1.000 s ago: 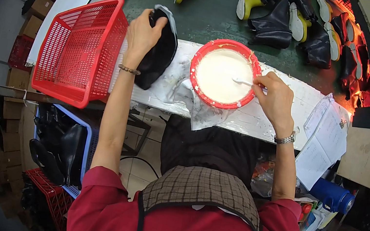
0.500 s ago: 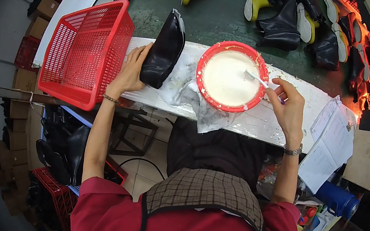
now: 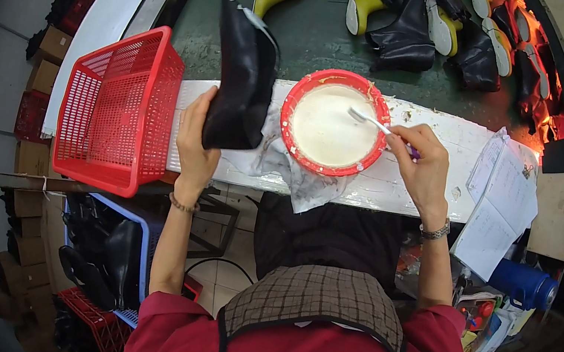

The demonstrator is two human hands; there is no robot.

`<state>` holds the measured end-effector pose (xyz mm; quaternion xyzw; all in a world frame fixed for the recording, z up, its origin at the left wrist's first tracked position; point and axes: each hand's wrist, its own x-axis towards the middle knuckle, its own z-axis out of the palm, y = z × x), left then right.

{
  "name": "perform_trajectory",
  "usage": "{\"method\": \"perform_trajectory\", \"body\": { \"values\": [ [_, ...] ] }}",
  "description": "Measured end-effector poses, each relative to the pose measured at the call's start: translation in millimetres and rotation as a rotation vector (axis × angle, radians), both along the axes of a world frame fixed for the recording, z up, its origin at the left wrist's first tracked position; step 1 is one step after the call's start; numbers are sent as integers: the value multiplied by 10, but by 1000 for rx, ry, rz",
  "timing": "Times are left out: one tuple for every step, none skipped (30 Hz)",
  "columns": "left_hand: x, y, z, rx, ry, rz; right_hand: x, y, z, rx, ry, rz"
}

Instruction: Applying white adhesive to the edges of black shoe uppers using a toothbrush.

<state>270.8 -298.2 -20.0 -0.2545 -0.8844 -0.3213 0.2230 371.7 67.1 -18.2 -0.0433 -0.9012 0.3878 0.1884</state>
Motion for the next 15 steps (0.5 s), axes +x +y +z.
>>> {"method": "perform_trajectory", "body": {
  "values": [
    [82,74,69,0,-1,-4,-34,-60,57,-178,111,41],
    [153,151,135,-19,25,-45,-57,-123,134,-178,110,35],
    [231,194,202,-42,54,-80,-89,-214,232,-224,152,104],
    [272,253,220,-30,64,-101,-103,-262,281,-263,194,161],
    [313,284,231,-28,65,-115,-101,-281,286,-260,197,147],
    [363,298,255,-16,46,-143,-106,-294,296,-264,194,187],
    [406,314,273,-4,27,-171,-103,-289,303,-267,191,227],
    [439,339,286,26,39,-191,-95,-251,302,-277,193,208],
    [473,336,298,27,41,-200,-87,-191,299,-274,195,199],
    [502,326,311,42,13,-230,-87,-118,294,-264,215,174],
    [512,323,324,57,-16,-260,-99,-47,292,-254,235,148],
    [535,306,357,37,-8,-282,-137,9,315,-227,274,137],
    [533,295,353,39,-13,-290,-176,69,329,-186,291,119],
    [525,288,345,35,-11,-327,-216,108,354,-157,310,103],
    [523,293,347,29,-9,-359,-267,132,391,-130,329,92]
  ]
}}
